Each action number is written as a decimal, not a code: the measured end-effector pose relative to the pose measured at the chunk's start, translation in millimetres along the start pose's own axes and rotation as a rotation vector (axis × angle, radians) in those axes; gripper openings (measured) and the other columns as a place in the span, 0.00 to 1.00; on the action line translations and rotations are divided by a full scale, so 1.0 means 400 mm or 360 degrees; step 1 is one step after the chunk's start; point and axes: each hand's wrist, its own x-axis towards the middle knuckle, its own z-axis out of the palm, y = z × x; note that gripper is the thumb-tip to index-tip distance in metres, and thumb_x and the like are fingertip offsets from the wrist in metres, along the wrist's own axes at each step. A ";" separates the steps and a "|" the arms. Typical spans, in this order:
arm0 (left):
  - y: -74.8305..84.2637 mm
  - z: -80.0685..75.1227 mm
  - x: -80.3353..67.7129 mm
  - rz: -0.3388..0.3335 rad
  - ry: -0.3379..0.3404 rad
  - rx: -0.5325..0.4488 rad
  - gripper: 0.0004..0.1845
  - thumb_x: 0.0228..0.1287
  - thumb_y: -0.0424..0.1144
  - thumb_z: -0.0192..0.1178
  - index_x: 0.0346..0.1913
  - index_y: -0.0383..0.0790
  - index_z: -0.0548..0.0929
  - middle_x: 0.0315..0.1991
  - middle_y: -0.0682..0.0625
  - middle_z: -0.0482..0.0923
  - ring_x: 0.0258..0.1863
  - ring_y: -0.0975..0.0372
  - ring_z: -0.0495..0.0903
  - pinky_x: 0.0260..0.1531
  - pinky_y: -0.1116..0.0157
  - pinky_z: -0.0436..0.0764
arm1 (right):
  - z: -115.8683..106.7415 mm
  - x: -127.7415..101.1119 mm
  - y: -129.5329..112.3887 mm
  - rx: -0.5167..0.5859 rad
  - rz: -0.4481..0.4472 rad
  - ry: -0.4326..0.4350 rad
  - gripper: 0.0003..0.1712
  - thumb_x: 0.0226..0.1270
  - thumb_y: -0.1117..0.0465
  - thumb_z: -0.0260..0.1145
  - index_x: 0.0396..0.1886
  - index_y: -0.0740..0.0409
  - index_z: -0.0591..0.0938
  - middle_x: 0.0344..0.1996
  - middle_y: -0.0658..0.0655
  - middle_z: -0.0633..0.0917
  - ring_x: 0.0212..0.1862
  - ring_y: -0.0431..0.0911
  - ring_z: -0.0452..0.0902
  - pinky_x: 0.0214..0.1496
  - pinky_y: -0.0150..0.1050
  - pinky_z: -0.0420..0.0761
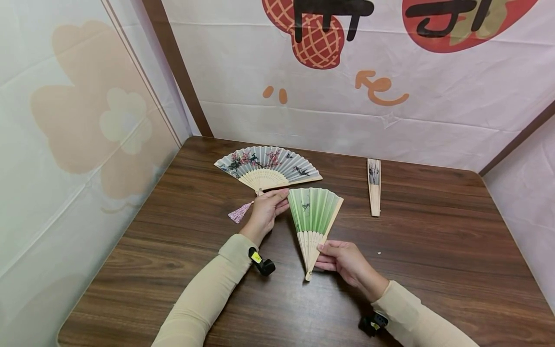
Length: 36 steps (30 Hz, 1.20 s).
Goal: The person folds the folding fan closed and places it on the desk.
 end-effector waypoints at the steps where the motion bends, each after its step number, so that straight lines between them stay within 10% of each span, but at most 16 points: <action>1: -0.001 -0.001 0.001 -0.0002 0.0000 0.0001 0.14 0.71 0.27 0.56 0.55 0.21 0.79 0.31 0.56 0.86 0.29 0.67 0.86 0.36 0.72 0.89 | 0.000 0.000 0.000 -0.0002 0.0002 0.0002 0.12 0.73 0.70 0.56 0.35 0.57 0.84 0.31 0.51 0.89 0.38 0.42 0.88 0.46 0.37 0.90; 36: -0.011 -0.001 0.003 -0.0015 0.0024 -0.0003 0.05 0.69 0.27 0.59 0.43 0.31 0.84 0.28 0.55 0.86 0.28 0.67 0.86 0.35 0.71 0.89 | 0.004 0.002 0.006 -0.0008 0.0030 -0.0047 0.10 0.74 0.70 0.56 0.41 0.61 0.84 0.34 0.51 0.89 0.42 0.43 0.87 0.51 0.40 0.89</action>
